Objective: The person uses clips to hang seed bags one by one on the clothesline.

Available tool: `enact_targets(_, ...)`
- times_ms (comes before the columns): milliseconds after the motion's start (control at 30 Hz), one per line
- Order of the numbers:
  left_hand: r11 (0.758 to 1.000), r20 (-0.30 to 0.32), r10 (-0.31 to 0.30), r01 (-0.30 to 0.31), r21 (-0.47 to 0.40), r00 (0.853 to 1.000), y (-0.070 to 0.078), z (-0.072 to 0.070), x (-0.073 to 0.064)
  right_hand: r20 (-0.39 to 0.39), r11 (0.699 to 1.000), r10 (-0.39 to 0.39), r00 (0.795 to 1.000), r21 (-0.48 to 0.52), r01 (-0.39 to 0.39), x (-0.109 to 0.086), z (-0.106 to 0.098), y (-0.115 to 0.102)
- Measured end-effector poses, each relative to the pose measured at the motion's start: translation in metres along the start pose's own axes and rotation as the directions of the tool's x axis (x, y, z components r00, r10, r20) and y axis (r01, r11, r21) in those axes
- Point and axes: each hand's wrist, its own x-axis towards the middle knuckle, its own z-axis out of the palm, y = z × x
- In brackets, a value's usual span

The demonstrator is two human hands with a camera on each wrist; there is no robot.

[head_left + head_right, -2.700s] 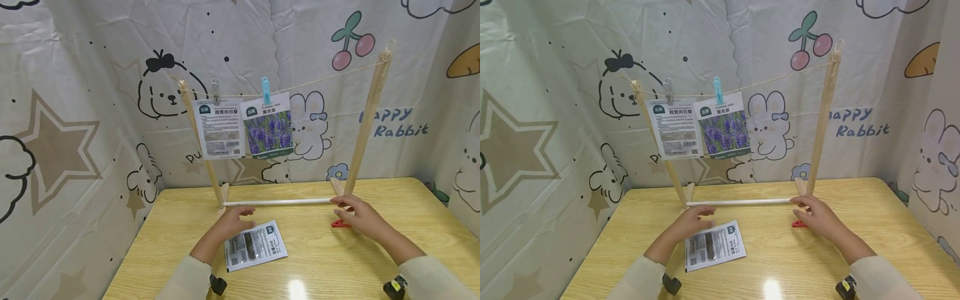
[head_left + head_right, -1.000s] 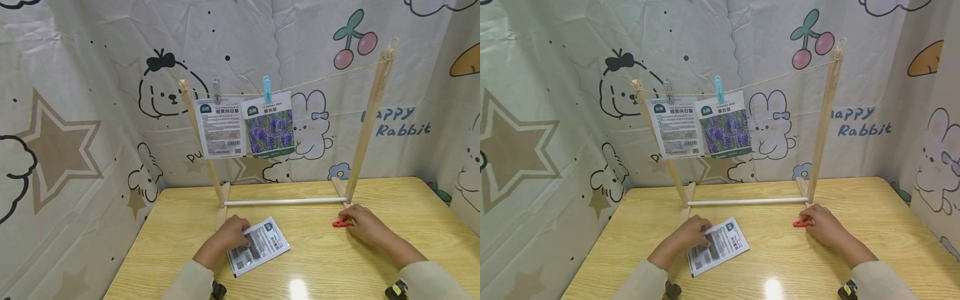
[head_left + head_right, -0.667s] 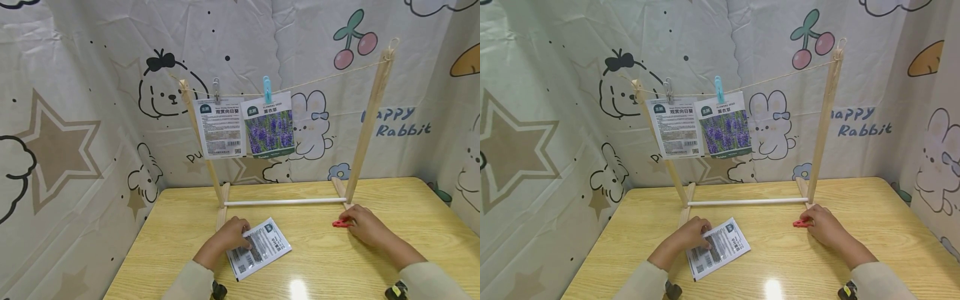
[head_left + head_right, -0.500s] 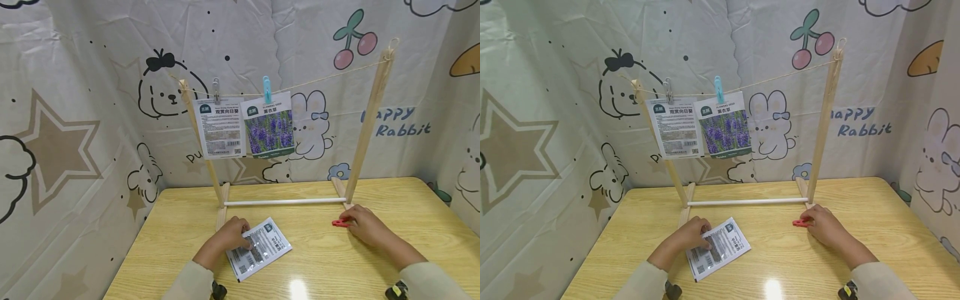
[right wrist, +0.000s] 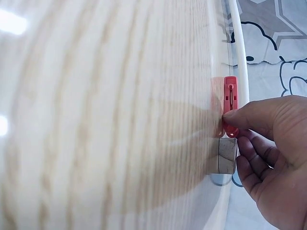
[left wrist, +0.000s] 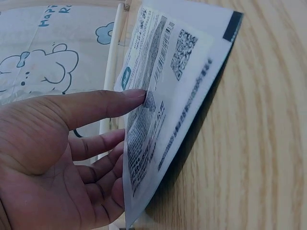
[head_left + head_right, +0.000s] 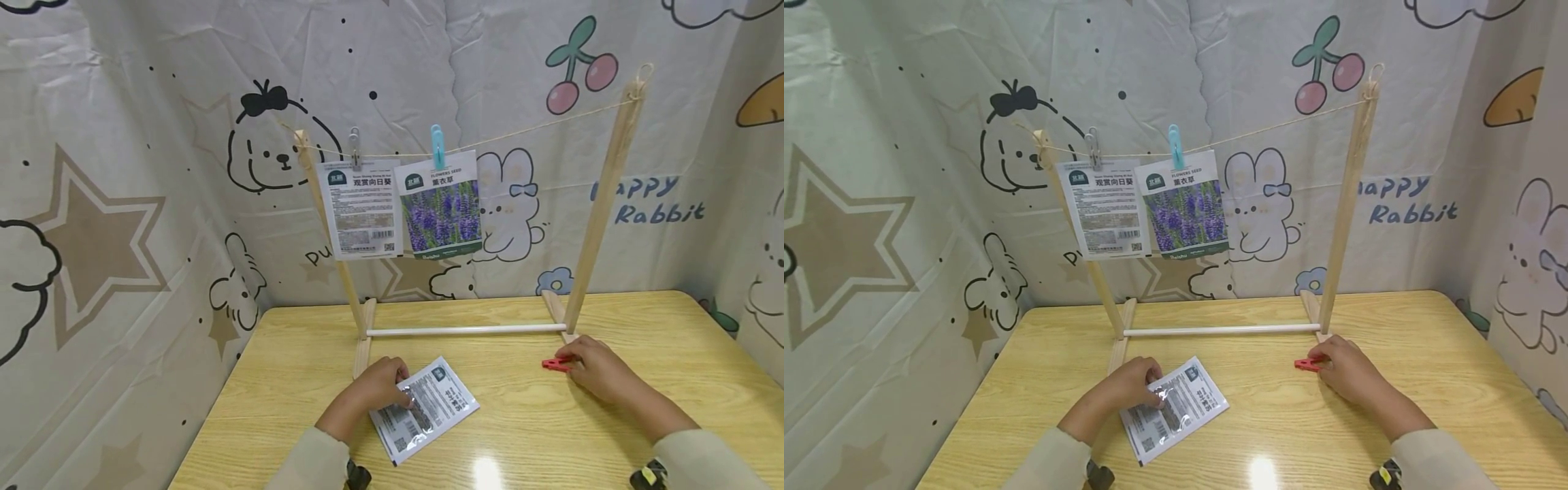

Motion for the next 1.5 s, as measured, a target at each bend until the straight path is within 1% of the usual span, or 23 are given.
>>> enact_targets(233, 1.0, -0.003, 0.028, -0.028, 0.001, 1.0, 0.0009, -0.0011, 0.0013, -0.007, 1.0, -0.008, 1.0, 0.002, 0.008, 0.0001, 0.0, 0.0026)
enact_targets(367, 1.0, -0.014, 0.027, -0.027, -0.014, 1.0, 0.0014, -0.0011, 0.0006, -0.016, 1.0, -0.013, 1.0, 0.008, 0.013, 0.0005, 0.0005, 0.0022)
enact_targets(433, 0.999, -0.019, 0.017, -0.017, -0.027, 1.0, 0.0019, -0.001, 0.0001, -0.022, 1.0, -0.016, 1.0, 0.015, 0.016, 0.0008, 0.0003, 0.0021)
enact_targets(600, 0.999, -0.031, 0.011, -0.012, -0.05, 0.999, 0.0023, -0.0003, -0.0015, -0.015, 0.999, 0.0, 1.0, 0.051, 0.0, 0.0008, -0.0014, 0.0018)
enact_targets(800, 0.997, -0.038, 0.04, -0.043, -0.057, 0.998, 0.0014, 0.0012, -0.0023, -0.012, 0.998, 0.015, 1.0, 0.057, -0.015, 0.0002, -0.0035, -0.0003)
enact_targets(933, 0.997, -0.034, 0.045, -0.047, -0.057, 0.998, 0.001, 0.0011, -0.0012, -0.013, 0.998, 0.013, 1.0, 0.057, -0.012, -0.0001, -0.0044, -0.0014)
enact_targets(1133, 0.994, -0.04, 0.036, -0.04, -0.099, 0.999, 0.002, -0.0006, -0.0006, -0.017, 0.998, 0.007, 1.0, 0.065, -0.006, -0.0009, -0.0059, -0.0023)
enact_targets(1367, 0.984, -0.068, 0.056, -0.067, -0.166, 0.996, 0.0044, -0.002, 0.0022, -0.034, 0.997, -0.004, 0.999, 0.083, 0.007, -0.0021, -0.0074, -0.0021)
enact_targets(1500, 0.981, -0.073, 0.058, -0.071, -0.18, 0.996, 0.0061, -0.0037, 0.0039, -0.031, 0.995, 0.008, 0.999, 0.097, -0.005, -0.0026, -0.0087, -0.002)
